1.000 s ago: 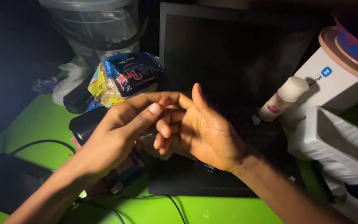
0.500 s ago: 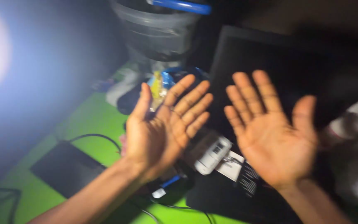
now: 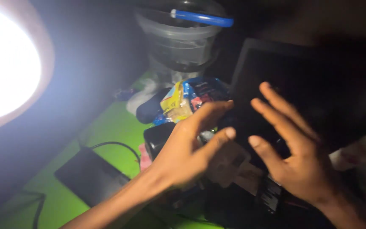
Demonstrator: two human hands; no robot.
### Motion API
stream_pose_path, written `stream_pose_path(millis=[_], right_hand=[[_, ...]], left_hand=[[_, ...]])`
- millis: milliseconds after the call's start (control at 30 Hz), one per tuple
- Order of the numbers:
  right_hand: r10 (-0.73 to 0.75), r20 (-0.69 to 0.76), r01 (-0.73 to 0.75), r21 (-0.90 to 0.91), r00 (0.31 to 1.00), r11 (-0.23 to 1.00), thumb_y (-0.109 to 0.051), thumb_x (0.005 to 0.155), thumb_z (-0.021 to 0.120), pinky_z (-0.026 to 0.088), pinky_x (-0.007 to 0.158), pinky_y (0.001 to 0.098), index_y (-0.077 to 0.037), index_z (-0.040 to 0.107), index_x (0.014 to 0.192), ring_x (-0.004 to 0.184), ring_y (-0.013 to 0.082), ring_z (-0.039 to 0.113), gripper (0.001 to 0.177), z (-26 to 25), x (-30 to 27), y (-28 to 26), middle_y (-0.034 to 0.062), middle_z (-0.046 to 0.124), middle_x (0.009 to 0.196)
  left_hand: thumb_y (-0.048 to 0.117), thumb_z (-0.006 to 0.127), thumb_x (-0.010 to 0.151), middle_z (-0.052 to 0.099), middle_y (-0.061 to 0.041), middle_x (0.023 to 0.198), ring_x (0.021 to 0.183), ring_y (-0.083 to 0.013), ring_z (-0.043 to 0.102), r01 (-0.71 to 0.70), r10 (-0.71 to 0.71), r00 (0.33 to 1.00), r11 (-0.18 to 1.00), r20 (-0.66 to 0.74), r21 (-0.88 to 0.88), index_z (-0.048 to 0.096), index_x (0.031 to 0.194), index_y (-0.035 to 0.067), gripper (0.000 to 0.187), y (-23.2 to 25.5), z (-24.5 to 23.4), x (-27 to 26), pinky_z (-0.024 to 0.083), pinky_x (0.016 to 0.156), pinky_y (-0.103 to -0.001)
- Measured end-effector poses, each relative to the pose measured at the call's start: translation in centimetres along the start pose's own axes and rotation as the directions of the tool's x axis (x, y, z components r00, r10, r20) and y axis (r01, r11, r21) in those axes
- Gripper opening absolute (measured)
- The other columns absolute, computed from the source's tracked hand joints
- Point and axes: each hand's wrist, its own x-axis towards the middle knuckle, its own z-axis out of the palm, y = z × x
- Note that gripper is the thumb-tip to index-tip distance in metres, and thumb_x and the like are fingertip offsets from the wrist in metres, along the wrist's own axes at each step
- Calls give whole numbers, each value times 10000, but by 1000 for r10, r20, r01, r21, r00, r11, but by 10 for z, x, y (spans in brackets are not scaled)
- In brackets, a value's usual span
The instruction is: The person disassembles a mobile hotspot to remove the battery and SIM card, then inspects a POS terminal.
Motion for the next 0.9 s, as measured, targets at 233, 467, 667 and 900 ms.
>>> stream_pose_path(millis=[233, 467, 667, 900], right_hand=[[-84, 16, 86, -198, 996, 976, -115, 792, 746, 323, 1222, 460, -26, 685, 1214, 1515, 341, 379, 436, 1, -3, 13, 167, 469, 1576], [281, 53, -236, 702, 958, 672, -282, 1005, 556, 360, 1205, 399, -32, 534, 1446, 1490, 305, 463, 508, 1, -6, 25, 166, 475, 1612], [330, 104, -298, 726, 938, 620, -254, 1009, 517, 436, 1150, 386, -31, 522, 1469, 1421, 258, 548, 511, 8, -4, 19, 183, 532, 1571], [217, 95, -235, 287, 972, 928, -163, 958, 592, 459, 1110, 384, -18, 626, 1333, 1401, 225, 549, 404, 12, -7, 7, 141, 527, 1585]], left_hand=[[169, 698, 955, 525, -200, 1539, 1520, -349, 427, -354, 327, 932, 740, 154, 572, 539, 1398, -4, 502, 4, -12, 2, 352, 1250, -485], [133, 712, 886, 417, -187, 1608, 1544, -351, 347, -423, 392, 892, 546, 226, 723, 535, 1418, 1, 575, -8, -16, 8, 274, 1276, -516], [161, 707, 842, 315, -144, 1664, 1576, -302, 253, -399, 322, 900, 337, 294, 853, 608, 1347, 33, 530, -11, -25, 4, 229, 1283, -548], [198, 747, 799, 303, -146, 1655, 1569, -306, 238, -368, 293, 918, 370, 269, 853, 588, 1361, 27, 609, -10, -25, 6, 200, 1257, -594]])
